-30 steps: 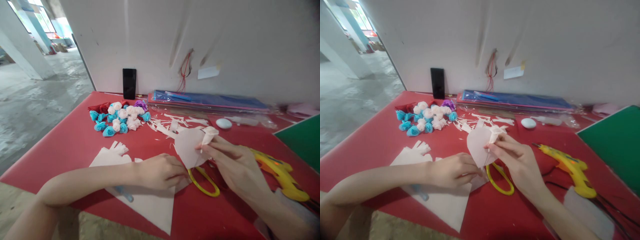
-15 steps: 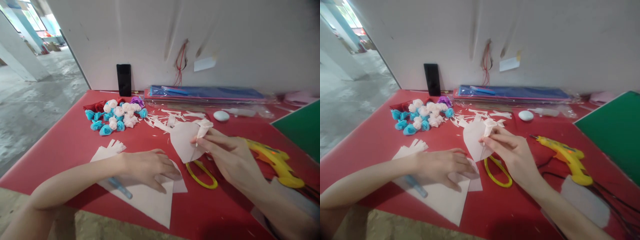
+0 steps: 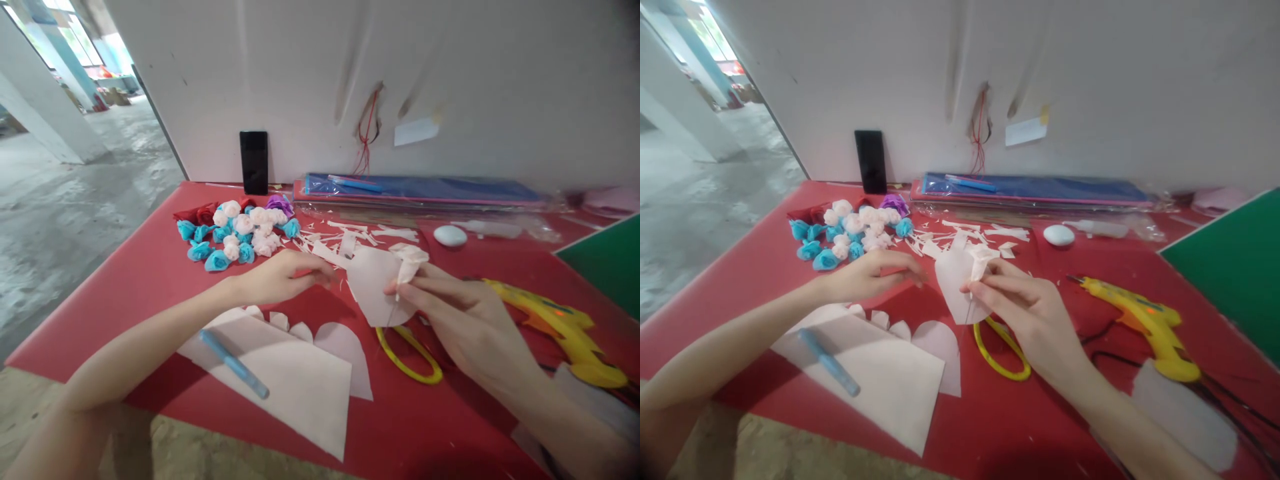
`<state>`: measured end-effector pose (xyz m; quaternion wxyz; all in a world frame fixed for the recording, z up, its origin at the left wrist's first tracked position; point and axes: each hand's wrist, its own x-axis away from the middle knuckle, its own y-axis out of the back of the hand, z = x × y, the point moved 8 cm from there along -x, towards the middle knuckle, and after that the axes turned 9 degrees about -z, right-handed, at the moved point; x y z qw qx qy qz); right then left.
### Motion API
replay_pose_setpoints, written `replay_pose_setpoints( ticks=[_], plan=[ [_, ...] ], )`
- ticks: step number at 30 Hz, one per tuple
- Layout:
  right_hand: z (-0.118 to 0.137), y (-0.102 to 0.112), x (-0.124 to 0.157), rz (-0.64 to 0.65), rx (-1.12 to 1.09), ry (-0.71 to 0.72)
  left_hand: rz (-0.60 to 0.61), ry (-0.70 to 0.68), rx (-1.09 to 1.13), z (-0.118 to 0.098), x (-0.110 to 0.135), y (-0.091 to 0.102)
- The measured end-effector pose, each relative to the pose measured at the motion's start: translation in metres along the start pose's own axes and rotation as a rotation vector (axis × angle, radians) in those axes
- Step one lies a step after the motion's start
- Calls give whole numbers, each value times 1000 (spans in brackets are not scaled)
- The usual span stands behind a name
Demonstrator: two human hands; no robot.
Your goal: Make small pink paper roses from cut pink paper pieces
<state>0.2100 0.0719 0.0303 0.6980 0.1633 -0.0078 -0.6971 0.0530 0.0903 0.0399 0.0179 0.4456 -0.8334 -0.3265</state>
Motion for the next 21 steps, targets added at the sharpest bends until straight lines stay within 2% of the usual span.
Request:
replay_pose_setpoints(
  ticks=[3, 6, 9, 12, 17, 21],
  plan=[
    [2, -6, 1, 42, 43, 6, -66, 24, 1, 6, 3, 5],
    [7, -13, 3, 97, 92, 12, -105, 41, 43, 10, 7, 2],
    [16, -21, 6, 161, 160, 56, -73, 69, 56, 11, 12, -9],
    [22, -28, 7, 209, 258, 143, -37, 81, -44, 8, 18, -17],
    [7, -37, 4, 283, 389, 195, 41, 57, -121, 4, 22, -25],
    [5, -40, 4, 316, 431, 231, 27, 80, -108, 11, 22, -28]
  ],
)
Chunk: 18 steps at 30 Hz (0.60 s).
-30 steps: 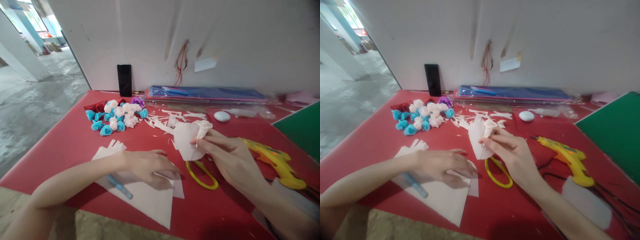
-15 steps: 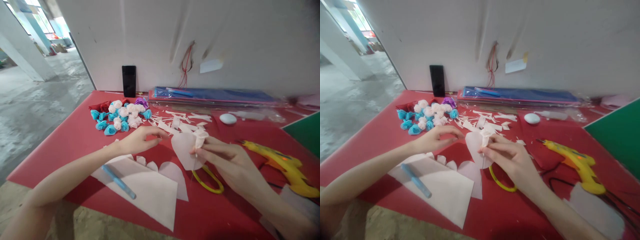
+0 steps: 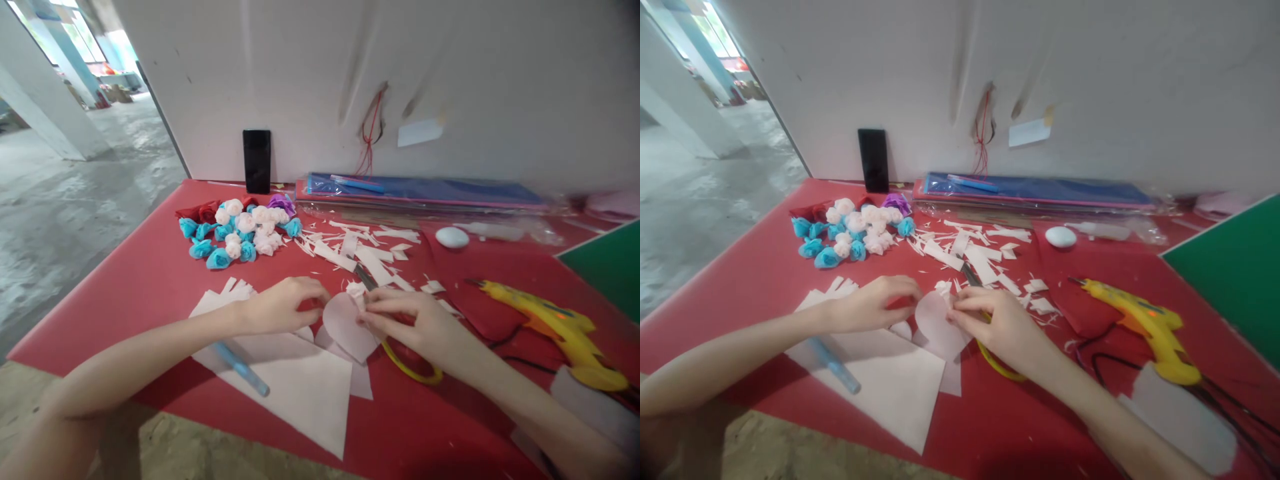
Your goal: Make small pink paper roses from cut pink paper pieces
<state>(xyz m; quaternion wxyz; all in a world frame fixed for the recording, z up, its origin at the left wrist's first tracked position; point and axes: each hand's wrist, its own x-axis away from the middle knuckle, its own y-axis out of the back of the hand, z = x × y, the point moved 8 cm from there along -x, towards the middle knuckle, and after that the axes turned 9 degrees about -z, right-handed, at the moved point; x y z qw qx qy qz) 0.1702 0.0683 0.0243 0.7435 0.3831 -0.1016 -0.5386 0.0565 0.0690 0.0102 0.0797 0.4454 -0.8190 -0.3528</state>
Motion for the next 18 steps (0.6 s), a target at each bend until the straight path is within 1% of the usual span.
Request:
replay_pose_setpoints(
  ticks=[3, 5, 6, 7, 9, 11, 13, 15, 18],
  plan=[
    [10, 4, 1, -18, 15, 61, 2, 17, 47, 1, 1, -4],
    [22, 11, 2, -86, 31, 155, 18, 11, 129, -4, 3, -7],
    [29, 15, 4, -131, 41, 216, 5, 6, 180, -8, 4, -7],
    [35, 18, 7, -174, 51, 277, -31, -2, 228, -12, 5, -6],
    [44, 22, 12, -237, 64, 360, -155, -30, 292, -19, 8, 1],
    [49, 23, 18, -290, 83, 402, -296, -63, 301, -25, 12, 10],
    [51, 24, 23, -352, 141, 420, -409, -80, 302, -29, 16, 17],
    [54, 25, 30, -412, 213, 451, -481, -93, 301, -33, 20, 24],
    [57, 26, 39, -465, 276, 501, -529, -145, 301, -44, 25, 32]
  ],
)
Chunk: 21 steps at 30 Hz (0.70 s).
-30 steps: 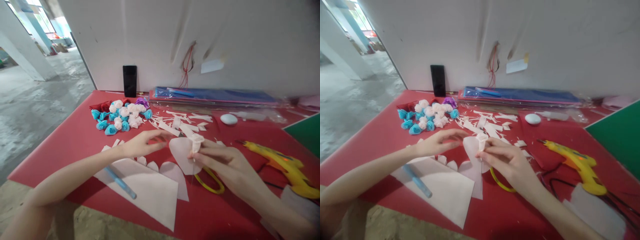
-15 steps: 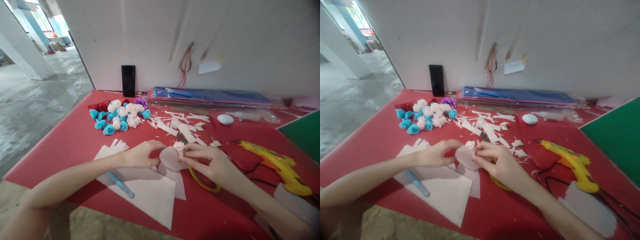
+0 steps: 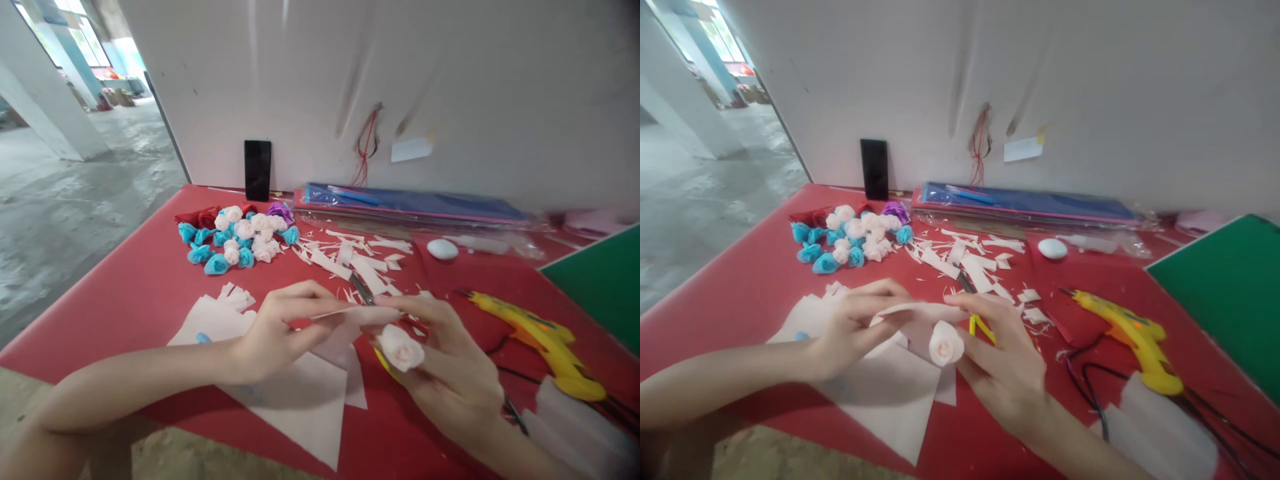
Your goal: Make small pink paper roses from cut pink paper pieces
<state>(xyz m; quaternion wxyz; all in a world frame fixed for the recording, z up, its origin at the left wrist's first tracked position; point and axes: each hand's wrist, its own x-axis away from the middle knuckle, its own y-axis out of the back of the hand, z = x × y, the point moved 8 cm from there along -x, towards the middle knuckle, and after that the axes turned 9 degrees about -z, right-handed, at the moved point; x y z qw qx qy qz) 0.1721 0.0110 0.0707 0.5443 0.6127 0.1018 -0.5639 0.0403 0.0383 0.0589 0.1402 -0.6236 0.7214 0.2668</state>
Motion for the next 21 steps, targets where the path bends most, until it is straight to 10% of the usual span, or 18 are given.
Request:
replay_pose_setpoints(
  ticks=[21],
  plan=[
    [8, 16, -2, -83, 125, 8, -13, -110, 29, -30, -4, -25]
  ],
)
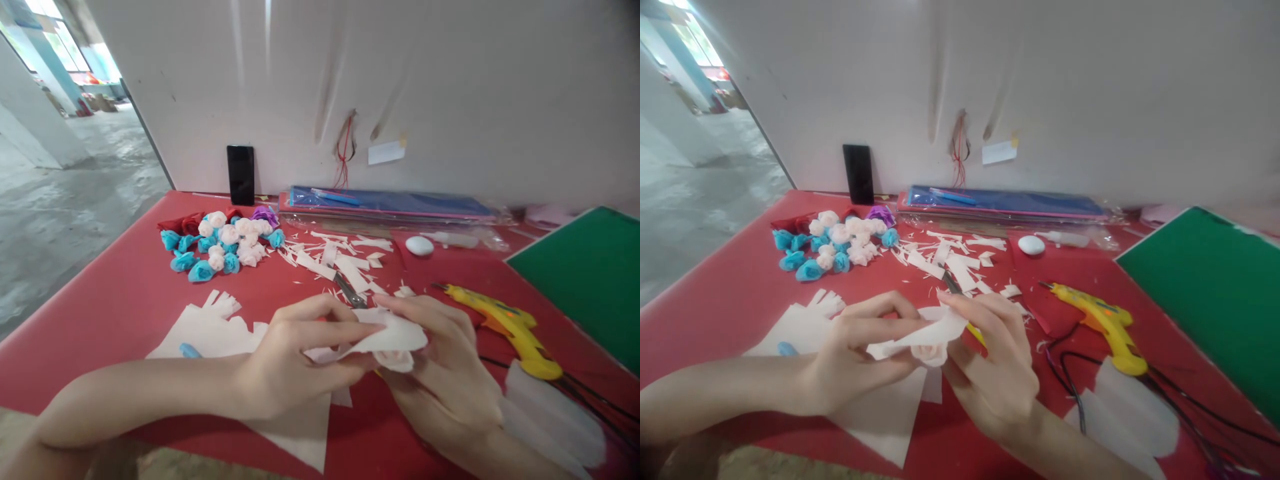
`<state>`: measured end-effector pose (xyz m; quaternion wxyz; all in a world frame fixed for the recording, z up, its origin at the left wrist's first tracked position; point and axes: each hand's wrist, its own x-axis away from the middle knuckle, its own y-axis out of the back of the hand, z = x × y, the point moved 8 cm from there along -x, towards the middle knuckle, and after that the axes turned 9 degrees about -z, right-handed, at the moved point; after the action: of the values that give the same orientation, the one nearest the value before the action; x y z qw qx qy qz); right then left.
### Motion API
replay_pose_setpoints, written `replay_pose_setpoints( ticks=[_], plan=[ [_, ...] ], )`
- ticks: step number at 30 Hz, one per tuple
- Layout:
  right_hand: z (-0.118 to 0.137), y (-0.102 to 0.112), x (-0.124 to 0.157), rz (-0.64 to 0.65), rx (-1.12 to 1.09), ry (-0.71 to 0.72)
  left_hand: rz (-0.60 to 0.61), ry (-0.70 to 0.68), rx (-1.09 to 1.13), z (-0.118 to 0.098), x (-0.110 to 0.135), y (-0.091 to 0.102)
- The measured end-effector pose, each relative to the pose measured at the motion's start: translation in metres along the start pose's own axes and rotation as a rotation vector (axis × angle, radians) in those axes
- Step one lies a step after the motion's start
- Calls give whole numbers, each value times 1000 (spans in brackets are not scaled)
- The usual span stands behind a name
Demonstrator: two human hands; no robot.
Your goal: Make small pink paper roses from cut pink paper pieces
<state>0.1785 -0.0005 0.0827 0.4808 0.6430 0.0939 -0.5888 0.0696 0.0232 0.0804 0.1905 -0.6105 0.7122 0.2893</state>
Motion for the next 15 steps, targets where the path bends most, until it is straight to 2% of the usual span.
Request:
replay_pose_setpoints(
  ticks=[5, 8, 15],
  plan=[
    [0, 1, -1, -49, 28, 28, 5, 13, -37, 4, -2, 1],
    [2, -3, 0, -14, 22, 62, 15, 26, -40, 6, -3, 2],
    [-9, -11, -2, 36, -191, -194, 48, 263, 90, 19, -8, 3]
  ],
)
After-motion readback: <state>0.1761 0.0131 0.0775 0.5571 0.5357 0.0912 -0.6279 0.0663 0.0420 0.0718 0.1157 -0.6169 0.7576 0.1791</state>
